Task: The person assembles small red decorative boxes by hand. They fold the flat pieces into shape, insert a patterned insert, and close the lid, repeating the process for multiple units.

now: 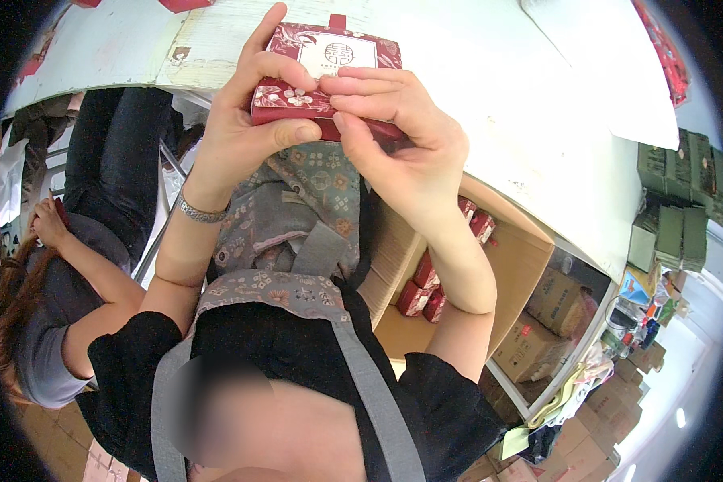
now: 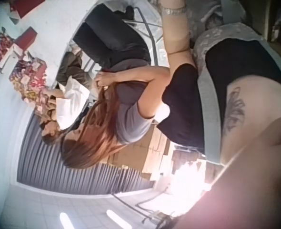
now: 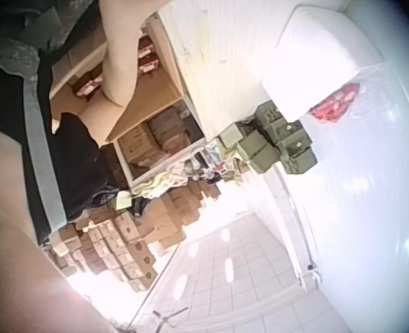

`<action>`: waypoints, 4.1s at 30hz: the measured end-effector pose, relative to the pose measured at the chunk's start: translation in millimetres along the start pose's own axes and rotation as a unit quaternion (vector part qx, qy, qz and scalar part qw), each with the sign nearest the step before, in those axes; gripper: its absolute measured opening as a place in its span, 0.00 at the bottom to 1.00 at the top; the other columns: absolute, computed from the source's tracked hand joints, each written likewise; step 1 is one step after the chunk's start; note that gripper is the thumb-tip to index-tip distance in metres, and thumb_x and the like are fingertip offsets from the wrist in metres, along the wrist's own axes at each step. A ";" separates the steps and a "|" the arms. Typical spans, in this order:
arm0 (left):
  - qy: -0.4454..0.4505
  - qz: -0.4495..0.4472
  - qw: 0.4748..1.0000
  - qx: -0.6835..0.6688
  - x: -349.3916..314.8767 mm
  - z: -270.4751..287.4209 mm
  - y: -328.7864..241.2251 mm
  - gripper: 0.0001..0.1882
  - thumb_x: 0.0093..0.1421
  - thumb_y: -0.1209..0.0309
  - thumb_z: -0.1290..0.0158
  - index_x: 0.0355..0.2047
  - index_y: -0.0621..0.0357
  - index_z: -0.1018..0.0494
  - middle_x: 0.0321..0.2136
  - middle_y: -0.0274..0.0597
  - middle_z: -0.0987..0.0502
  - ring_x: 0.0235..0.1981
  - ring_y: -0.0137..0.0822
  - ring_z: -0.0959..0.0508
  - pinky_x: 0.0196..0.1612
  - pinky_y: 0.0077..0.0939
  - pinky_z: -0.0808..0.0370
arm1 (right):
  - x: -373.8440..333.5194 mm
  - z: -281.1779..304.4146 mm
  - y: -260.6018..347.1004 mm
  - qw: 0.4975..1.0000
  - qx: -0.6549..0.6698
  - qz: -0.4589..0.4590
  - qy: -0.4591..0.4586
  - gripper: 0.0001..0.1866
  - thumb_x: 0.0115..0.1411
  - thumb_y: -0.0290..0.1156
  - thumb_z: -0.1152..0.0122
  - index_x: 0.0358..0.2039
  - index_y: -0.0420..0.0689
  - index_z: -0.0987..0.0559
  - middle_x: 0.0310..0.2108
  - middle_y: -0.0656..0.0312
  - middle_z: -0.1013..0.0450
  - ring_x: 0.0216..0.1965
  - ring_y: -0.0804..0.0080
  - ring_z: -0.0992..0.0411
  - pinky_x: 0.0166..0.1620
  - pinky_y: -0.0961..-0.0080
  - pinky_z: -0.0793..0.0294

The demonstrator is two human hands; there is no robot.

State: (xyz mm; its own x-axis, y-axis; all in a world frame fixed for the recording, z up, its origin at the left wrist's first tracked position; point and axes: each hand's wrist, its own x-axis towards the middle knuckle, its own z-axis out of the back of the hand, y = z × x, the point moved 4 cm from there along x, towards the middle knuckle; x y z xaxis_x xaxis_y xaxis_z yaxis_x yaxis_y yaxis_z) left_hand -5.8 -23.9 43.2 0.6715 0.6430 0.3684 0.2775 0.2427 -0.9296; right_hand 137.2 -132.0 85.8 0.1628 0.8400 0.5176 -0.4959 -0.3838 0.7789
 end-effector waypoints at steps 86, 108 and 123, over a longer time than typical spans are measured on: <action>0.036 -0.122 0.986 0.109 4.6 7.4 -19.6 0.12 0.45 0.75 0.32 0.30 0.52 0.22 0.70 0.68 0.63 0.72 0.54 0.55 0.67 0.40 0.47 | -7.1 -15.4 -0.3 0.962 -0.219 0.148 0.064 0.23 0.51 0.17 0.38 0.50 0.35 0.22 0.54 0.48 0.27 0.59 0.52 0.30 0.52 0.66 0.28; 0.085 -0.322 0.869 0.367 40.7 1.1 29.9 0.14 0.53 0.77 0.37 0.41 0.53 0.23 0.51 0.43 0.24 0.58 0.50 0.31 0.59 0.40 0.33 | 8.5 -6.0 -98.7 0.975 0.140 -0.169 -0.033 0.46 0.65 0.25 0.45 0.69 0.33 0.67 0.67 0.45 0.47 0.65 0.65 0.44 0.63 0.73 0.40; 0.099 -0.237 0.906 0.337 46.3 -1.2 31.0 0.19 0.50 0.82 0.37 0.42 0.55 0.25 0.52 0.46 0.26 0.62 0.53 0.36 0.63 0.46 0.40 | 6.8 -13.3 -100.6 0.963 0.228 -0.139 -0.040 0.54 0.60 0.25 0.36 0.70 0.36 0.69 0.66 0.50 0.46 0.62 0.69 0.41 0.62 0.76 0.38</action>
State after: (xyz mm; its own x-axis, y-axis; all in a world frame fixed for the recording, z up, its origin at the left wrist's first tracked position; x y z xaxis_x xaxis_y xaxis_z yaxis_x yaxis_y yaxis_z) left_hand 34.7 12.5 31.4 0.7148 0.2245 0.6623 0.1290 0.8885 -0.4404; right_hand 176.9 -82.6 6.3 0.3104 0.9093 0.2773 -0.0009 -0.2914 0.9566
